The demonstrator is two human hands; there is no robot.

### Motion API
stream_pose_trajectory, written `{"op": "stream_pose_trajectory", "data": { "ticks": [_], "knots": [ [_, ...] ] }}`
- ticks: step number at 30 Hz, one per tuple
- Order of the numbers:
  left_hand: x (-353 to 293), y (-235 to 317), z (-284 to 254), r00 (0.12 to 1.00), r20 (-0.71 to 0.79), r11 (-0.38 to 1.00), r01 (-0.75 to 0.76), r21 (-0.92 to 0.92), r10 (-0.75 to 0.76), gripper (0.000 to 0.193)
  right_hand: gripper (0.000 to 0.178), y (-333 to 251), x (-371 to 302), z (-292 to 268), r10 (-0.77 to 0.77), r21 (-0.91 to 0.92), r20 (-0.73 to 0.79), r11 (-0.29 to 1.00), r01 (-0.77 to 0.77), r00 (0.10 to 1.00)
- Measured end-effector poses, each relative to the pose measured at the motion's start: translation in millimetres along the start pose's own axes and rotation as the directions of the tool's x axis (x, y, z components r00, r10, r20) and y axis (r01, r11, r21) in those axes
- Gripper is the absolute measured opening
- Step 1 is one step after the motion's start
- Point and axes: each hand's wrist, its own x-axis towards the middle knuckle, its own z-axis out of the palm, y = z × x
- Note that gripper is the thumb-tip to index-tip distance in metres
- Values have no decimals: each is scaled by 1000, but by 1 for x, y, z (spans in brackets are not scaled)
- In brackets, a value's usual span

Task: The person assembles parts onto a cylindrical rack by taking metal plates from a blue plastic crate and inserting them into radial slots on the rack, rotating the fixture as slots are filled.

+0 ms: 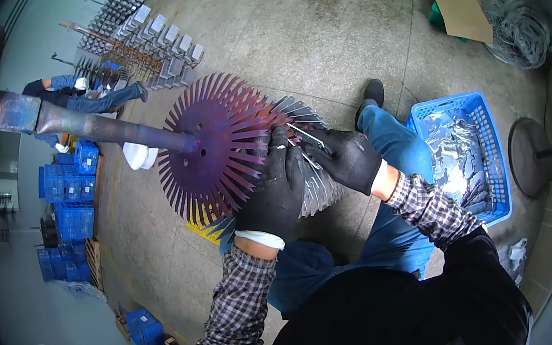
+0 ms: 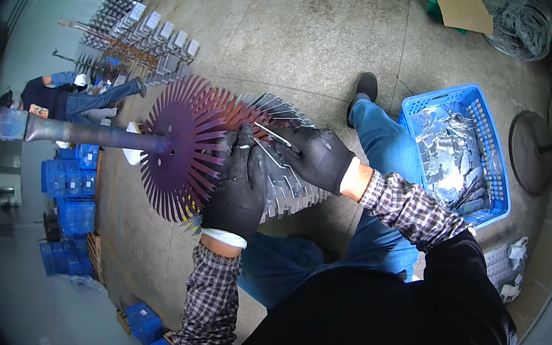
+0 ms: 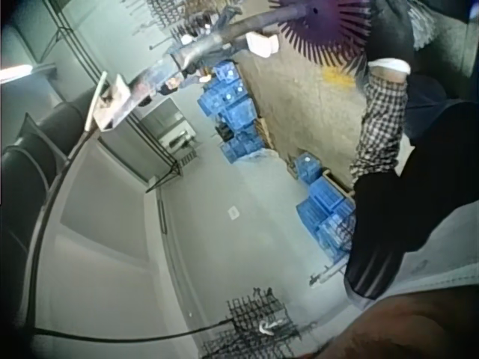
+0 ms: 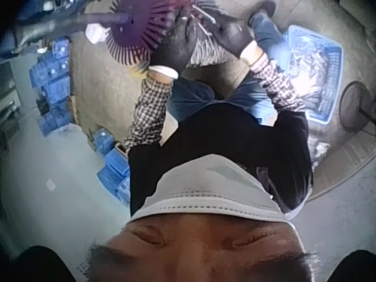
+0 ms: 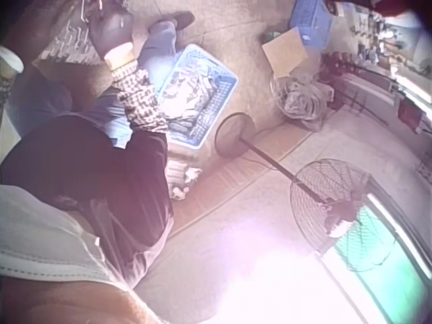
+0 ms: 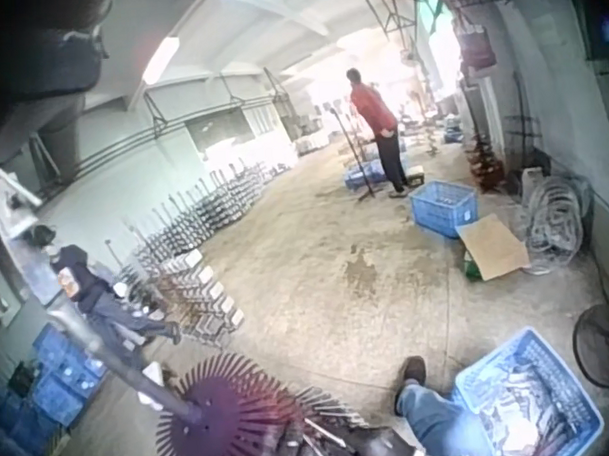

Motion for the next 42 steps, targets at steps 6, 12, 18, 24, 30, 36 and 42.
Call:
{"op": "stream_pose_trajectory", "data": {
  "ticks": [6, 12, 18, 24, 30, 36, 42],
  "knots": [
    [4, -4, 2, 983, -68, 967, -155, 203, 172, 35, 39, 4, -2, 2, 13, -11, 26, 1000, -12, 1000],
    [7, -5, 2, 955, 16, 889, -283, 360, 297, 34, 39, 11, -6, 9, -64, 33, -45, 997, 66, 997],
    [9, -3, 1, 971, -79, 941, -196, 278, 226, 37, 39, 7, -6, 8, -70, 14, -41, 997, 71, 997],
    [9, -5, 8, 953, -109, 914, -231, 333, 281, 38, 39, 6, -6, 7, -69, 38, -57, 997, 71, 996],
    [4, -10, 18, 958, 11, 889, -270, 369, 287, 37, 36, 5, -5, 5, -45, 42, -41, 998, 47, 998],
    [4, -10, 20, 938, 146, 837, -347, 423, 316, 37, 34, 6, -13, 6, -24, 14, -55, 1000, 25, 998],
    [0, -14, 18, 939, 106, 849, -341, 404, 327, 40, 38, 5, -8, 5, -76, 11, -43, 997, 76, 996]
  ]
}}
